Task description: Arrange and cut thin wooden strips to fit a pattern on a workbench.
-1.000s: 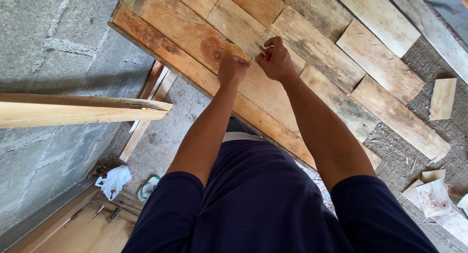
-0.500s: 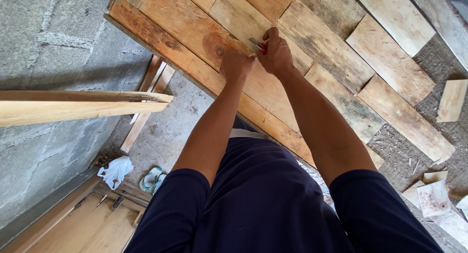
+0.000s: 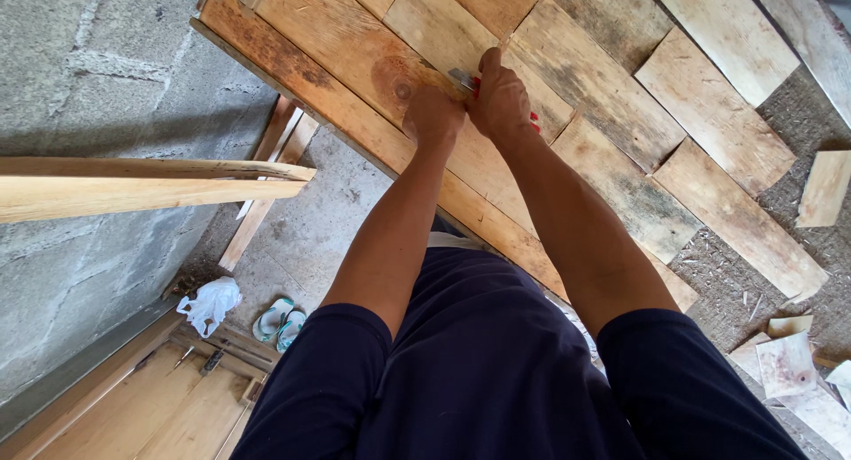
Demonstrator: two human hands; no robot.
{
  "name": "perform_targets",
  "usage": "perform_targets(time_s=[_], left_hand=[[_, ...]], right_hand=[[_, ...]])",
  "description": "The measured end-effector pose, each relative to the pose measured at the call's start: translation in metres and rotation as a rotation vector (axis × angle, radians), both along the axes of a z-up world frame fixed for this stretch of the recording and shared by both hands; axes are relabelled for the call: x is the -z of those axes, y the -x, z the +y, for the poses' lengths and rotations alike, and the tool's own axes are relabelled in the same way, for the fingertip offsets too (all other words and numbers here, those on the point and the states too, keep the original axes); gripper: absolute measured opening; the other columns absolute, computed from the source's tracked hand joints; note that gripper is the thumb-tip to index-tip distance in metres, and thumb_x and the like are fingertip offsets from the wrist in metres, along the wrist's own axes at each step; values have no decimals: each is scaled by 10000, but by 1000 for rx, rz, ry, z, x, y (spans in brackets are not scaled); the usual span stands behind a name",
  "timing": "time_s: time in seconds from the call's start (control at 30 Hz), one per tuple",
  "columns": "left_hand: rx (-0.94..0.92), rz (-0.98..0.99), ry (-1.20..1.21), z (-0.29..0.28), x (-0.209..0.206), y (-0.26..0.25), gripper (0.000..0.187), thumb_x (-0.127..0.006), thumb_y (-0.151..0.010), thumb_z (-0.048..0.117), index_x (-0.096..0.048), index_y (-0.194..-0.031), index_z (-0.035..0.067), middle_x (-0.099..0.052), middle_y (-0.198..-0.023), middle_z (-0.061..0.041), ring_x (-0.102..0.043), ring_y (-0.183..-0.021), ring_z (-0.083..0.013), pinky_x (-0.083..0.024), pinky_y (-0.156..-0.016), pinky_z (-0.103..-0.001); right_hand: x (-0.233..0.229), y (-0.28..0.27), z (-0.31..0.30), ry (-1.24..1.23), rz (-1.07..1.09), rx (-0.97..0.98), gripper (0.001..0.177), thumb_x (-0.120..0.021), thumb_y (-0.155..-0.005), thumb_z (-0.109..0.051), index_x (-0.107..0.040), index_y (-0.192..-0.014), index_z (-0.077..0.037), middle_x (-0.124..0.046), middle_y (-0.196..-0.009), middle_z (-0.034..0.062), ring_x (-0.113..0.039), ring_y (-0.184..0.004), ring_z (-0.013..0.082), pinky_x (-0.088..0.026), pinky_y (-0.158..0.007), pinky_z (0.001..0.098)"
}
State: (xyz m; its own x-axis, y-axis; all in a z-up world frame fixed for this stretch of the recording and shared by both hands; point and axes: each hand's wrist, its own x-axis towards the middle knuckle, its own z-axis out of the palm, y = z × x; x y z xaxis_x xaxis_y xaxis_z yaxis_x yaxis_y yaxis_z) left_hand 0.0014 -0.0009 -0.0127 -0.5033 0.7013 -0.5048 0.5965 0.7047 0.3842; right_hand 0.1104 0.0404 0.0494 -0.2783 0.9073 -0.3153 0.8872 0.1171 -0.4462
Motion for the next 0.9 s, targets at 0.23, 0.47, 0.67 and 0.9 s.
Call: perform_targets(time_s=[0.23, 0.47, 0.67, 0.9], left_hand=[[-9, -1, 39, 4, -7, 1, 477, -840, -726, 527, -743, -909, 98, -760, -937, -127, -749, -872, -296, -605, -676, -424], [-53, -48, 2, 3, -5, 2, 530, -887, -666, 530, -742, -916, 85, -763, -924, -133, -751, -870, -300, -598, -721, -430], [-76, -48, 54, 5, -21, 0, 604, -819, -712, 652, -738, -914, 89, -764, -927, -119, -757, -886, -300, -598, -724, -436], [-79, -1, 40, 12, -27, -1, 674, -804, -691, 697, -715, -953, 82, -752, -957, -138, -744, -916, -320, -603, -742, -440]], right_hand=[[3, -5, 15, 61, -234, -38, 636, -774, -950, -231, -293, -1300, -5, -650, -917, 283, -706, -787, 387, -596, -643, 480], [29, -41, 15, 35, 4, 233, 665, -890, -871, -444, -432, -1190, -81, -692, -979, 133, -677, -843, 289, -541, -709, 441], [2, -16, 5, 61, -140, 296, 905, -964, -621, -608, -419, -1125, -90, -615, -1007, 86, -641, -805, 240, -511, -649, 393], [47, -35, 0, -55, 94, 404, 659, -919, -861, -549, -497, -1124, -116, -657, -1003, 61, -658, -920, 304, -499, -811, 471]])
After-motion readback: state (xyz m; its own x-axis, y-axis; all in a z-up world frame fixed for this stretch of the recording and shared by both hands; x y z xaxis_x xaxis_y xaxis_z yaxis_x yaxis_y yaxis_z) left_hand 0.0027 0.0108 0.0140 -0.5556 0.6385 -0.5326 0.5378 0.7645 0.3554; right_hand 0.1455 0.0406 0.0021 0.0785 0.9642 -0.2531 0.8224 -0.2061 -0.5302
